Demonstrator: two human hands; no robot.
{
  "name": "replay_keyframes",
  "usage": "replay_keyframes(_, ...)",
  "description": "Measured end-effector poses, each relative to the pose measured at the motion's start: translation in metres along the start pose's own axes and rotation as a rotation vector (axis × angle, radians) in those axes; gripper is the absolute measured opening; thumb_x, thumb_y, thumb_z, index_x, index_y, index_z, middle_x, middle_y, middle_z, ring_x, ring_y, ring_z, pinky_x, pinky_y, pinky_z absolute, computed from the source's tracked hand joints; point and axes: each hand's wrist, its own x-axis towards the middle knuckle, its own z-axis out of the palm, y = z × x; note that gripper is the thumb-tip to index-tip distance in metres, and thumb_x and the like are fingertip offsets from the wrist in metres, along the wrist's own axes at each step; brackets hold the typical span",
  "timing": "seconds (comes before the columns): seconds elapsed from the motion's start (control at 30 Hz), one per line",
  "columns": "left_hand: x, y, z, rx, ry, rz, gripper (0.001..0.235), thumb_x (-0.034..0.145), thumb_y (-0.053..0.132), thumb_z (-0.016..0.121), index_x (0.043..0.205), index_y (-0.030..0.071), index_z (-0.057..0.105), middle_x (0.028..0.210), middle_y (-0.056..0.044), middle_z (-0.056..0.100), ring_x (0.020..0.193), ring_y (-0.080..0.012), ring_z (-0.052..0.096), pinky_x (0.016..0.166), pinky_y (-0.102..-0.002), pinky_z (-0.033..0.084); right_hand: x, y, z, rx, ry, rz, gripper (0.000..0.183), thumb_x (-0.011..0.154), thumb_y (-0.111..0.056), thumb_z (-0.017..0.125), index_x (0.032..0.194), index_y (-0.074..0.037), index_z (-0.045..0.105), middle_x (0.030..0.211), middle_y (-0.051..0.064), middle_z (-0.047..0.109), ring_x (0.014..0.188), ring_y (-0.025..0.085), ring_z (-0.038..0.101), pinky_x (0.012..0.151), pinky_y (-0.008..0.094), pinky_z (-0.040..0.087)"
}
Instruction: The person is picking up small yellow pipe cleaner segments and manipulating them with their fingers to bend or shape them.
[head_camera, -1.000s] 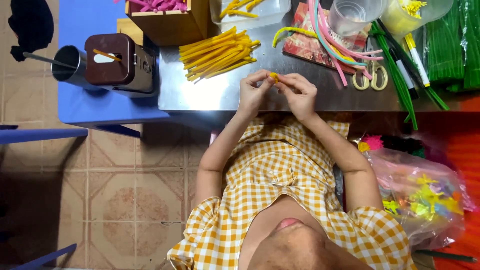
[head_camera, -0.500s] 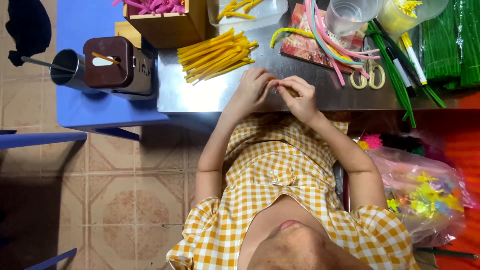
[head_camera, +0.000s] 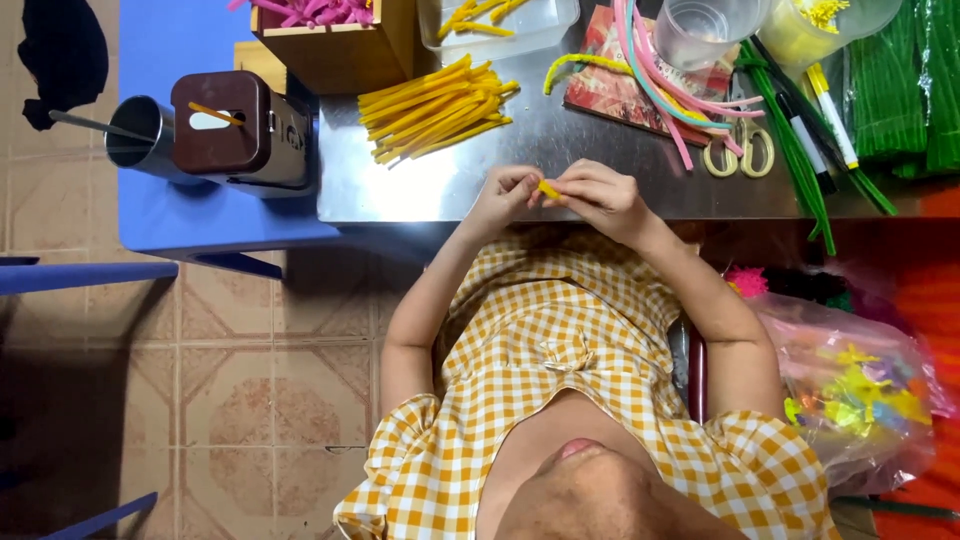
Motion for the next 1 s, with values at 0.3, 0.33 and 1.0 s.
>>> replay_keyframes(0.3, 0.018, 0.025, 0.018, 0.822, 0.15, 0.702, 0.027, 0.127, 0.007, 0.072, 0.105, 0.01, 0.087, 0.081, -0.005, 0.066, 0.071, -0.0293, 0.065, 0.072, -0.036, 0.06, -0.049, 0.027, 0.021, 0.602, 0.412, 1.164, 0.018, 0.125, -0.012, 0.089, 0.114, 0.002, 0.086, 0.097, 0.015, 0.089, 0.08, 0.013, 0.082, 0.058, 0.017, 0.052)
replay_keyframes(0.33, 0.019, 0.031, 0.014, 0.82, 0.146, 0.702, 0.027, 0.127, 0.007, 0.072, 0.105, 0.01, 0.087, 0.081, -0.005, 0.066, 0.071, -0.0293, 0.065, 0.072, -0.036, 0.06, -0.053, 0.031, 0.019, 0.6, 0.415, 1.163, 0.018, 0.125, -0.012, 0.089, 0.114, 0.002, 0.086, 0.097, 0.015, 0.089, 0.08, 0.013, 0.082, 0.058, 0.017, 0.052)
replay_keyframes(1.0, -0.01, 0.012, -0.008, 0.766, -0.215, -0.006, 0.032, 0.131, 0.018, 0.071, 0.1, 0.015, 0.077, 0.082, -0.012, 0.077, 0.085, -0.039, 0.082, 0.09, -0.043, 0.067, -0.054, 0.004, 0.011, -0.223, -0.03, 0.376, 0.008, 0.113, 0.011, 0.094, 0.119, 0.006, 0.094, 0.109, 0.018, 0.092, 0.095, 0.031, 0.09, 0.078, 0.039, 0.075)
